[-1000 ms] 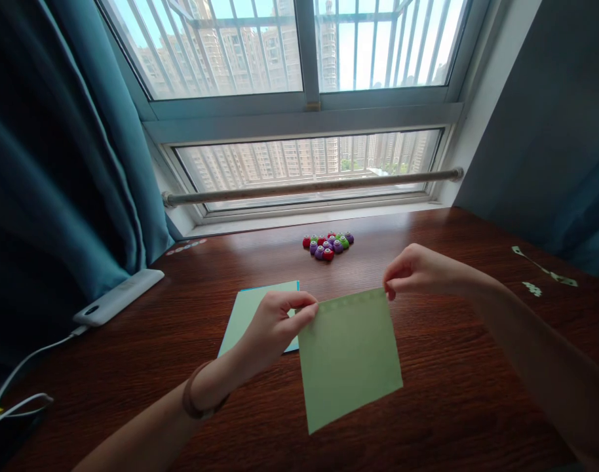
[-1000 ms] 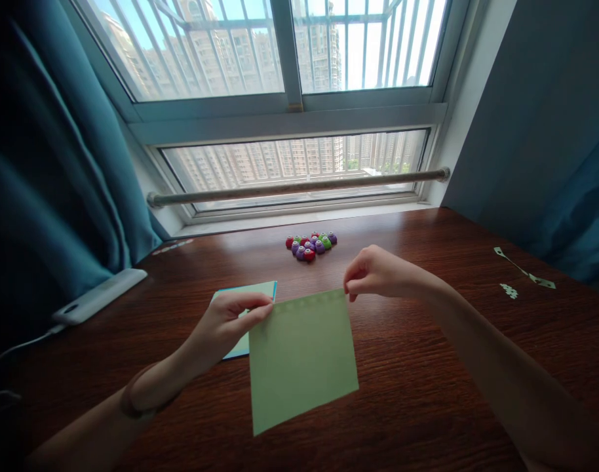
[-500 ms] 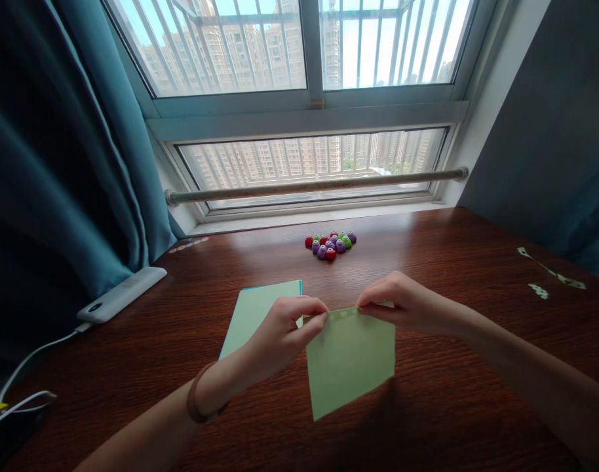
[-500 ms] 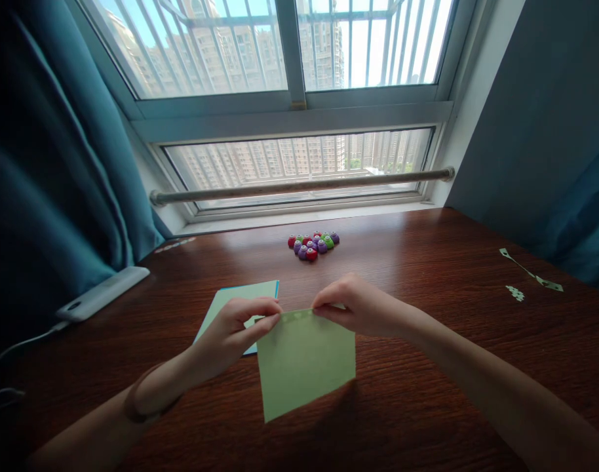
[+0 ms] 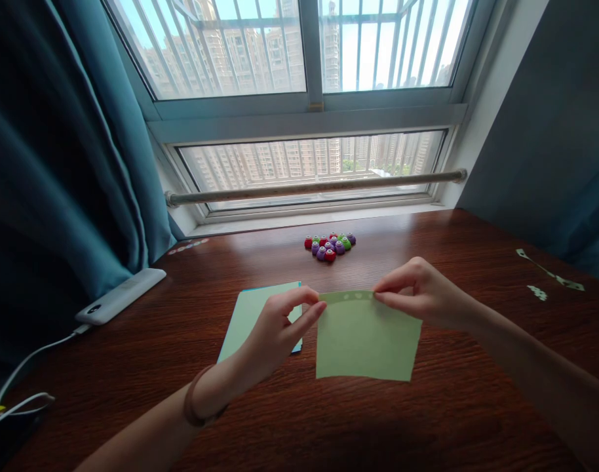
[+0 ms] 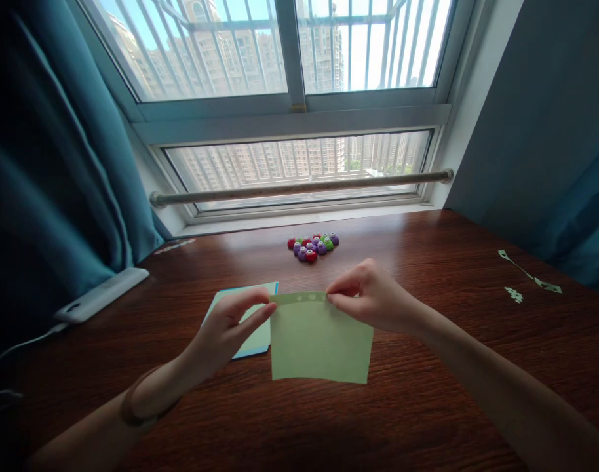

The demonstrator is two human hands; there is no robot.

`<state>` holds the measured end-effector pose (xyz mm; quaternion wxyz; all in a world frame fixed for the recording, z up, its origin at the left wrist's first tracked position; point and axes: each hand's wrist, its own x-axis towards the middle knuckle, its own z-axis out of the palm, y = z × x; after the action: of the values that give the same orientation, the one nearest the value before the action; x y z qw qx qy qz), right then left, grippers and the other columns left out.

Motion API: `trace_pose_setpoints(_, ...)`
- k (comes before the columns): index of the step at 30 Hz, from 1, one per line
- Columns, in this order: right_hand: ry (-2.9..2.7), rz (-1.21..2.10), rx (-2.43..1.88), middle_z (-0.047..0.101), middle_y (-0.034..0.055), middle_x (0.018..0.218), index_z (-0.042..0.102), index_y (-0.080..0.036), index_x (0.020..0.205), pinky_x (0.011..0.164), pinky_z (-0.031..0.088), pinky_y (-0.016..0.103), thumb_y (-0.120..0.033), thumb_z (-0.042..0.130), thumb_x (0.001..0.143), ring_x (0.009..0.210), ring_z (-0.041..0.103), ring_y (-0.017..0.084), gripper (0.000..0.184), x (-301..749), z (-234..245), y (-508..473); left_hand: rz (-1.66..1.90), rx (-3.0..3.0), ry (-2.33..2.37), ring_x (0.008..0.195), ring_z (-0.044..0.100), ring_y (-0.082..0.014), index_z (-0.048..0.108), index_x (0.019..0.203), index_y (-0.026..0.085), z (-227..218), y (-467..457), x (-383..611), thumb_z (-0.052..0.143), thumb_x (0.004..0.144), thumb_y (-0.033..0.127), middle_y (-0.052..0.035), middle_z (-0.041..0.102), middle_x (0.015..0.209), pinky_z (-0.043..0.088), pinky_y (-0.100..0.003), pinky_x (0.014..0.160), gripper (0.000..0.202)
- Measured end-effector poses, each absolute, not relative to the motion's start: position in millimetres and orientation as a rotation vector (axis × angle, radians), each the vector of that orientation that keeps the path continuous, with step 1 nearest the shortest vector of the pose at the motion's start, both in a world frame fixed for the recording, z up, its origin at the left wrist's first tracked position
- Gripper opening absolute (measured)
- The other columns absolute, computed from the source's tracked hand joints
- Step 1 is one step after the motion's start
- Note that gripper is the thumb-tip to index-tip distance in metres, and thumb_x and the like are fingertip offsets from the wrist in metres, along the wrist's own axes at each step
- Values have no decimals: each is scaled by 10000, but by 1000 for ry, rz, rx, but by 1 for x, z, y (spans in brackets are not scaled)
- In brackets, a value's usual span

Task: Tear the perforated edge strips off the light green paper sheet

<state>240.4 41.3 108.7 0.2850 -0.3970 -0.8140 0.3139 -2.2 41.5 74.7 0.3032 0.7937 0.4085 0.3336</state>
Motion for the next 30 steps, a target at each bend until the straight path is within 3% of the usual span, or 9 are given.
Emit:
trace_pose_setpoints(3,-2147,1244,-1025,596,20,617,697,-93,810,472,341,197,-276,518,805,539,484,105,256,239,107,42,921,2028,1104,735,533,-137,590,798,152,71,40,-2,498,841,327,-11,599,757,403,-225,672,203)
trace_pose_setpoints(7,-1959,1805,-812,636,48,880,646,-140,998,645,417,231,-347,505,835,744,556,139,299,231,96,44,902,2002,1025,723,543,-133,605,803,158,69,37,0,546,814,289,-5,605,747,414,-226,683,145)
trace_pose_setpoints(11,-1584,2033,-743,610,32,833,618,-129,938,641,412,209,-314,646,744,721,552,108,269,213,72,43,881,1946,934,751,549,-130,603,843,169,69,33,4,565,801,243,-4,605,787,421,-225,698,94)
trace_pose_setpoints(15,-1282,2214,-671,577,3,788,555,-142,889,592,408,192,-250,756,617,680,550,95,355,200,58,36,866,1735,865,714,550,-118,539,948,180,70,30,8,590,780,229,11,586,758,427,-212,639,182)
trace_pose_setpoints(18,-1309,2137,-653,575,-5,761,527,-140,847,599,404,194,-211,779,580,673,546,95,374,195,58,31,838,1648,860,701,529,-108,514,911,169,71,30,8,604,769,235,14,575,753,410,-202,614,181)
trace_pose_setpoints(25,-1478,1786,-736,464,-47,601,482,-143,743,471,328,167,-359,656,737,516,427,60,277,190,57,24,645,1700,863,644,466,-97,521,845,143,72,30,6,572,792,322,7,524,750,351,-202,554,193)
trace_pose_setpoints(30,-1653,1497,-800,404,-50,579,503,-141,724,439,285,173,-370,592,792,499,362,59,256,189,57,16,527,1701,843,581,393,-81,555,823,132,71,29,7,524,817,365,23,479,664,286,-193,505,235)
